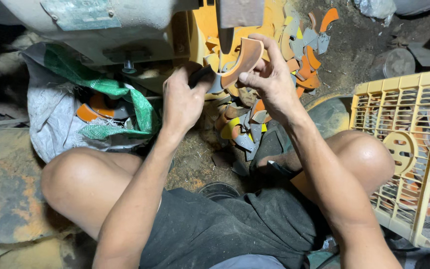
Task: The person sits on the floor and repeatedly presses small shoe sole pieces against a grinding wheel to smooth their edges. They handle the pieces one at a time, rotating them to work different sides, and place finished pieces into a nearby bag.
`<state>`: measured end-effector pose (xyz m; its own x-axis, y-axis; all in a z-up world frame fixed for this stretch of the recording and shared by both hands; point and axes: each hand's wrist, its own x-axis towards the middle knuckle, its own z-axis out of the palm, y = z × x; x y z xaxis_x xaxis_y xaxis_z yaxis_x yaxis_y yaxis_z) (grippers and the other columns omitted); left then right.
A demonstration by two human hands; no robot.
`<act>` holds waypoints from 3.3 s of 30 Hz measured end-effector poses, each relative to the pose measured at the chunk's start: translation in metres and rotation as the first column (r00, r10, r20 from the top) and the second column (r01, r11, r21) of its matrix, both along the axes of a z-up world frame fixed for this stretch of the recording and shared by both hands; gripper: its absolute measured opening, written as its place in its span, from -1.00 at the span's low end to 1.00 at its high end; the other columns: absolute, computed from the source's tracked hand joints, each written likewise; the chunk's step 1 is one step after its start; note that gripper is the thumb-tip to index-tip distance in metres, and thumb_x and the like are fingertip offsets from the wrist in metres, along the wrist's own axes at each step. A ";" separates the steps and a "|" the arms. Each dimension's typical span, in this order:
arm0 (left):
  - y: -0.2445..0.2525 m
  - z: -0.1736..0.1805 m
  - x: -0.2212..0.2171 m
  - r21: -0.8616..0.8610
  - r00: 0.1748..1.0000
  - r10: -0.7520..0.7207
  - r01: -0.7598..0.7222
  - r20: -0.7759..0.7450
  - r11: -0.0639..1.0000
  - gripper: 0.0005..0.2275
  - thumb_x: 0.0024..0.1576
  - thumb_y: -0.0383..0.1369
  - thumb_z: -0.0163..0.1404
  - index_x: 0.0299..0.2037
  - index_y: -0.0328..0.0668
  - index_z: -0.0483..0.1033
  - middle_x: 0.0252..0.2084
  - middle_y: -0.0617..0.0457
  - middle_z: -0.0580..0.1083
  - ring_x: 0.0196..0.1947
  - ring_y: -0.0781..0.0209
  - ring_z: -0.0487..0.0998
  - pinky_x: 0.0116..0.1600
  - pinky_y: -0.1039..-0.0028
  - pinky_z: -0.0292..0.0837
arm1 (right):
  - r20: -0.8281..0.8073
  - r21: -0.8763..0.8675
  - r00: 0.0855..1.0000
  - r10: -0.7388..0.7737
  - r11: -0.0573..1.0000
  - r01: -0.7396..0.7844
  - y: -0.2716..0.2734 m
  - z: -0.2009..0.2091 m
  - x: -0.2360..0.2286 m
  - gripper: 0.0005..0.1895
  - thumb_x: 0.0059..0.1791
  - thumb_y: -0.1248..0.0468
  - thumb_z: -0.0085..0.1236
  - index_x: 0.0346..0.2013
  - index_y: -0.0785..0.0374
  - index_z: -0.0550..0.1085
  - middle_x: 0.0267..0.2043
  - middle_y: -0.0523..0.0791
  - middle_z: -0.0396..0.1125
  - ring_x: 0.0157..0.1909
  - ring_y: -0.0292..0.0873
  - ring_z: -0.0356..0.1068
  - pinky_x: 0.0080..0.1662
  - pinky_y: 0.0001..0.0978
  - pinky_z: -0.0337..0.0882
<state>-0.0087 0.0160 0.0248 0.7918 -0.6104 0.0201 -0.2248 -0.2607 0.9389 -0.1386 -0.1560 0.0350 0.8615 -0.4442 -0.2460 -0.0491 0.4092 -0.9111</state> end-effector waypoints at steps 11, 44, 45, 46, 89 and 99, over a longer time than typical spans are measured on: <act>-0.025 -0.021 0.007 -0.279 0.816 -0.082 -0.100 -0.572 0.955 -0.87 0.18 -0.39 0.12 -0.33 -0.32 0.52 -0.47 0.17 0.41 -0.52 0.41 0.30 -0.42 0.53 0.20 | 0.136 -0.203 0.988 0.076 0.978 -0.047 -0.027 0.012 0.020 -0.25 0.06 0.46 0.30 0.49 0.34 0.18 0.05 -0.11 0.44 0.01 -0.30 0.42 -0.03 -0.48 0.45; 0.086 0.000 0.049 0.424 0.967 -0.254 0.242 -0.029 0.873 -0.82 0.15 -0.35 0.11 -0.10 -0.21 0.64 -0.30 -0.07 0.57 -0.30 0.01 0.58 -0.20 0.23 0.46 | -0.602 -0.396 0.765 0.229 0.746 -0.535 0.042 0.002 -0.004 -0.49 -0.02 0.17 0.29 0.08 0.32 0.27 -0.21 -0.02 0.46 -0.17 -0.12 0.51 -0.12 -0.27 0.52; 0.104 0.009 0.054 0.558 0.940 -0.302 0.166 0.160 0.813 -0.81 0.16 -0.35 0.11 -0.07 -0.20 0.65 -0.27 -0.17 0.57 -0.24 -0.13 0.61 -0.11 0.11 0.47 | -0.685 -0.383 0.679 0.263 0.664 -0.643 0.044 -0.001 -0.004 -0.49 -0.02 0.13 0.28 0.08 0.31 0.30 -0.24 0.03 0.47 -0.18 -0.05 0.51 -0.11 -0.22 0.50; 0.124 0.019 0.059 0.567 0.900 -0.290 0.060 0.325 0.821 -0.80 0.12 -0.36 0.13 -0.09 -0.23 0.65 -0.22 -0.22 0.56 -0.20 -0.21 0.59 -0.10 0.06 0.46 | -0.672 -0.470 0.695 0.257 0.577 -0.668 0.045 -0.004 -0.005 -0.51 -0.02 0.14 0.27 0.06 0.33 0.31 -0.21 0.07 0.47 -0.15 0.03 0.50 -0.10 -0.15 0.48; -0.032 -0.095 -0.090 0.084 0.682 0.119 -0.084 -0.722 0.993 -0.74 0.16 -0.45 0.10 0.06 -0.26 0.53 -0.07 -0.01 0.56 -0.12 0.19 0.56 0.04 0.36 0.49 | -0.538 -0.514 0.838 0.089 0.754 -0.410 -0.044 -0.006 -0.006 -0.64 0.15 0.14 0.01 0.12 0.33 0.41 0.00 0.01 0.44 0.01 -0.03 0.42 0.05 -0.15 0.42; -0.025 -0.032 -0.075 0.174 0.882 -0.206 0.303 -0.425 0.937 -0.77 0.21 -0.28 0.03 -0.11 -0.32 0.55 -0.17 -0.17 0.60 -0.20 0.13 0.59 -0.06 0.32 0.47 | -0.130 -0.155 0.960 0.246 0.952 -0.265 -0.043 0.027 -0.005 -0.68 0.12 0.19 0.13 0.07 0.33 0.47 -0.18 -0.15 0.44 -0.17 -0.28 0.42 -0.16 -0.40 0.45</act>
<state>-0.0837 -0.0093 -0.0073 0.5206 -0.7409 -0.4242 0.0628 -0.4623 0.8845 -0.1439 -0.1995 0.0623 0.9241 -0.2555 -0.2841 -0.2336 0.2107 -0.9492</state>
